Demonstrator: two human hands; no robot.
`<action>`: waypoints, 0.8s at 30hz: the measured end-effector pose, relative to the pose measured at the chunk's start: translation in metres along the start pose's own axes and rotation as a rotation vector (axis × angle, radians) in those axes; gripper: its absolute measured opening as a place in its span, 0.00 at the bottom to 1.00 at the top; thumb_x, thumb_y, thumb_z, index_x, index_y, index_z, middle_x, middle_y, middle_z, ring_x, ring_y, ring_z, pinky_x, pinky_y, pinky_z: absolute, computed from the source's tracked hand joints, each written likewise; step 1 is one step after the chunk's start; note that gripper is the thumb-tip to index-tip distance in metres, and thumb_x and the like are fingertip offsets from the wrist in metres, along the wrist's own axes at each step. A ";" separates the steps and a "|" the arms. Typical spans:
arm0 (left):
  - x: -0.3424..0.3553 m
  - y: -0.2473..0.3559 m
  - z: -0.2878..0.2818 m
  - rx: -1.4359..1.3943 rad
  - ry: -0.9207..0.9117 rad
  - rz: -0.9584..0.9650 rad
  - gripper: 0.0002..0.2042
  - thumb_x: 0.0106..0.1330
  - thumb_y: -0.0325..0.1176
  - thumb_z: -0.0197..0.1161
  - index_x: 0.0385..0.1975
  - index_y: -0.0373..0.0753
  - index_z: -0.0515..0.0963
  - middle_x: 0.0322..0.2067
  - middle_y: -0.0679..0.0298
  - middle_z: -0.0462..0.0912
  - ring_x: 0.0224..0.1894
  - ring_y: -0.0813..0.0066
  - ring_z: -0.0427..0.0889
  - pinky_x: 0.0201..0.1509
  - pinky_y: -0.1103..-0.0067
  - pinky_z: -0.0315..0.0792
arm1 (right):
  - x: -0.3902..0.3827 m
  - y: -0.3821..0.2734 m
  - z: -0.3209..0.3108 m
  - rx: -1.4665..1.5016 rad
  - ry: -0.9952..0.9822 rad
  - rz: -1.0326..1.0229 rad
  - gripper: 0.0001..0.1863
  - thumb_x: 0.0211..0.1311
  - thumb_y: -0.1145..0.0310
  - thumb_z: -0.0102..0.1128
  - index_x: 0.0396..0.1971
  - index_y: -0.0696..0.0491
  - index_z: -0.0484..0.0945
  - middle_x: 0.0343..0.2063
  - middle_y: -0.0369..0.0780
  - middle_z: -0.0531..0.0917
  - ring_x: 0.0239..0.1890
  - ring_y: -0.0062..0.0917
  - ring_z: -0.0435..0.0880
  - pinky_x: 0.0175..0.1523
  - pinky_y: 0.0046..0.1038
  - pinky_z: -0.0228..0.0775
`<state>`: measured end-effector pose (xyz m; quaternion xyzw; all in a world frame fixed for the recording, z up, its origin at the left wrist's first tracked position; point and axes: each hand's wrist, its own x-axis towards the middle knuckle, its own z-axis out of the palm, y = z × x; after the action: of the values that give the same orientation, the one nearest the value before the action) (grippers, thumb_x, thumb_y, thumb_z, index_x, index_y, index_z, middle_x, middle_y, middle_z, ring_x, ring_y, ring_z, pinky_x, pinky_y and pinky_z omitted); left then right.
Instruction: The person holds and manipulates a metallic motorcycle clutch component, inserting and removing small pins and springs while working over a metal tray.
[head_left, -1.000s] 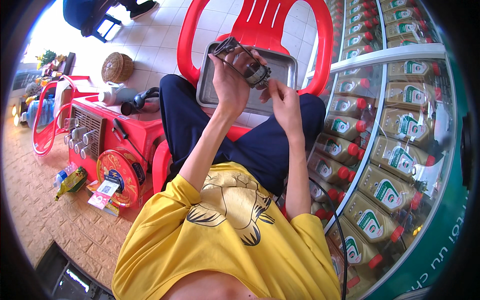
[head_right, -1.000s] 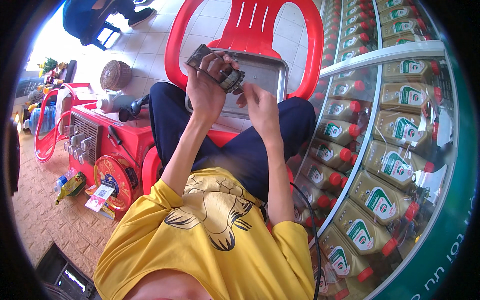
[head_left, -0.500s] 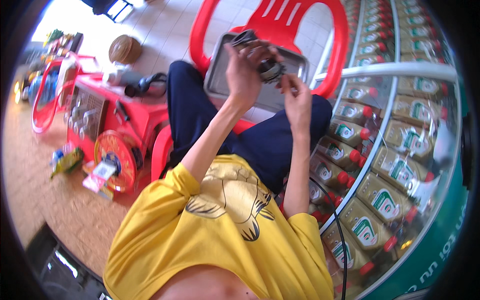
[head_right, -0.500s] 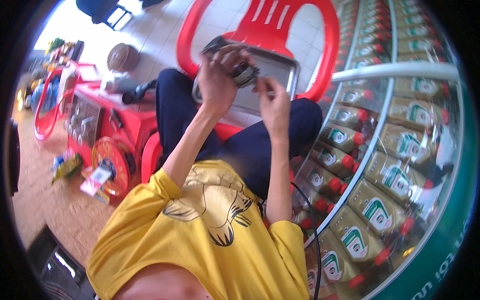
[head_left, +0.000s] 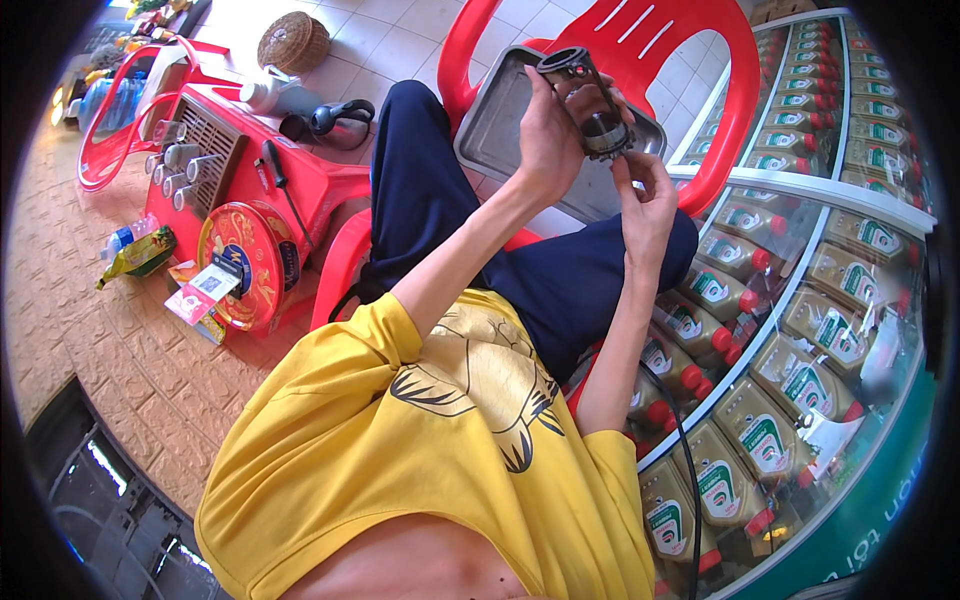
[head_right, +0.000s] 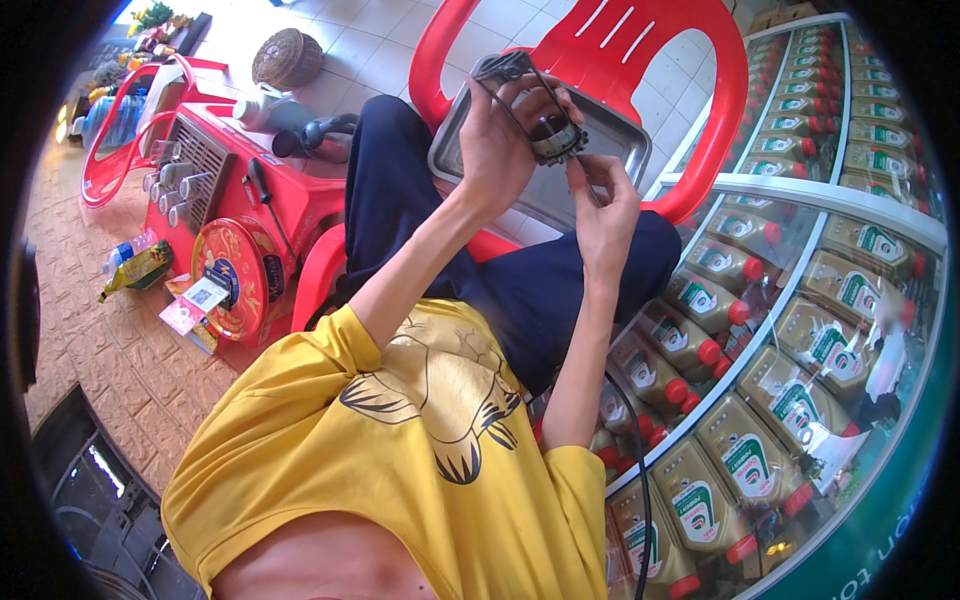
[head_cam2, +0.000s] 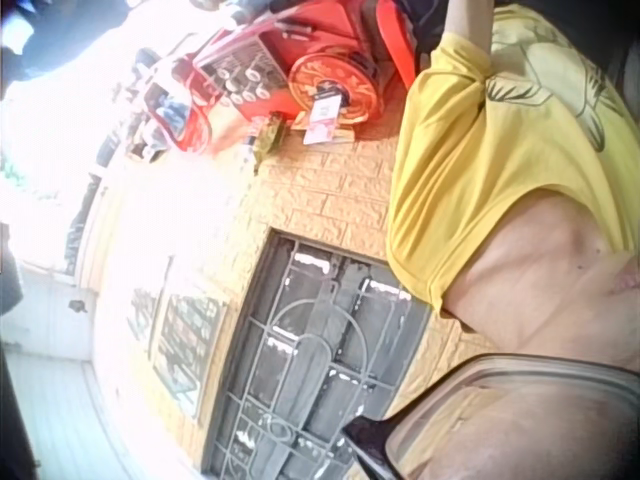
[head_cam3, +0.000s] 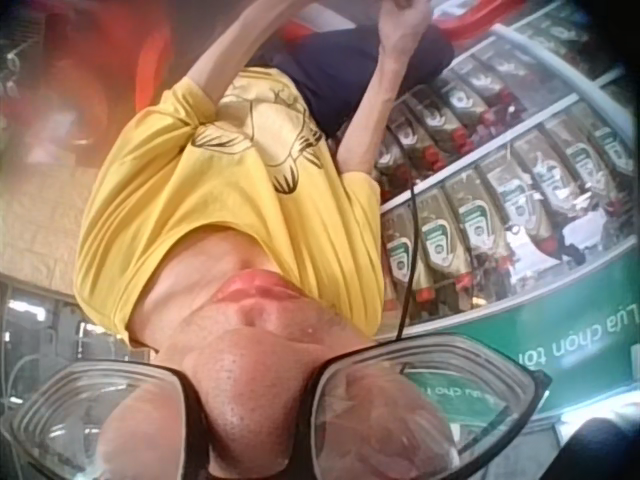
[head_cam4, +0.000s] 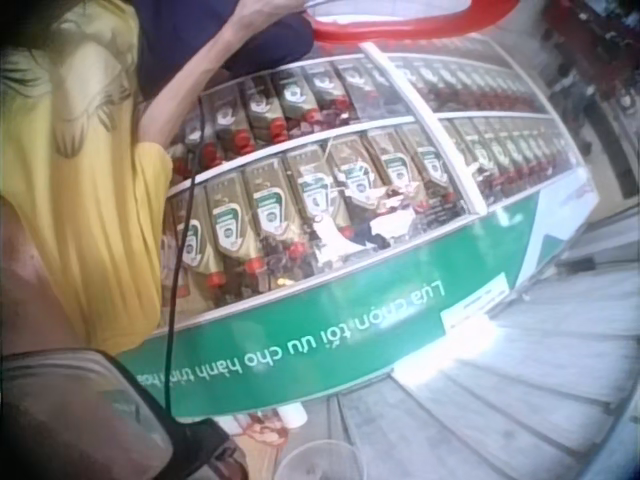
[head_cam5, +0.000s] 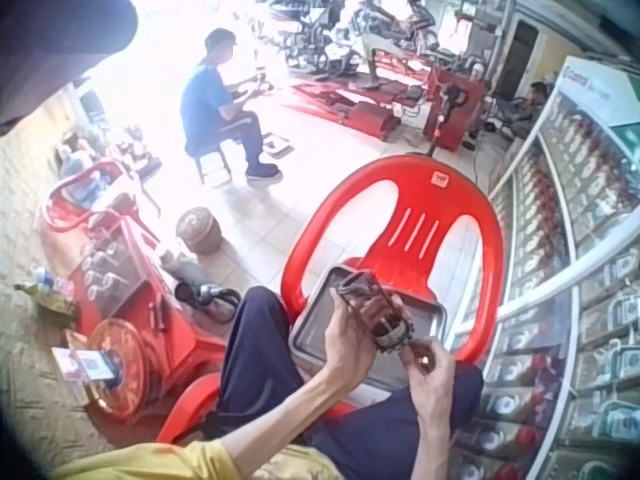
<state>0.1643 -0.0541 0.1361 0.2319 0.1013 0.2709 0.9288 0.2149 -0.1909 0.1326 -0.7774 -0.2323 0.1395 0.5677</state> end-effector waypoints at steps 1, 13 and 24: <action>0.001 0.000 -0.002 -0.011 0.011 -0.001 0.41 0.71 0.71 0.30 0.51 0.33 0.71 0.41 0.52 0.79 0.46 0.56 0.81 0.55 0.64 0.74 | -0.001 -0.003 0.002 0.002 -0.003 0.019 0.15 0.74 0.62 0.59 0.39 0.61 0.83 0.27 0.38 0.85 0.29 0.17 0.79 0.38 0.21 0.70; 0.001 0.002 -0.003 -0.035 0.013 -0.004 0.41 0.72 0.70 0.29 0.51 0.32 0.72 0.43 0.53 0.80 0.47 0.56 0.79 0.59 0.64 0.71 | 0.000 -0.012 0.006 -0.068 0.006 -0.002 0.14 0.73 0.63 0.59 0.40 0.60 0.80 0.29 0.36 0.85 0.28 0.18 0.79 0.36 0.21 0.70; -0.001 0.001 -0.004 -0.032 0.010 -0.017 0.41 0.72 0.70 0.29 0.52 0.32 0.72 0.43 0.54 0.79 0.47 0.57 0.79 0.57 0.64 0.72 | 0.000 -0.011 0.004 0.026 -0.025 0.041 0.14 0.73 0.64 0.59 0.39 0.62 0.82 0.26 0.38 0.86 0.27 0.17 0.77 0.37 0.22 0.70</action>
<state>0.1613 -0.0527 0.1336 0.2149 0.1035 0.2656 0.9341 0.2108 -0.1856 0.1415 -0.7727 -0.2215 0.1638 0.5719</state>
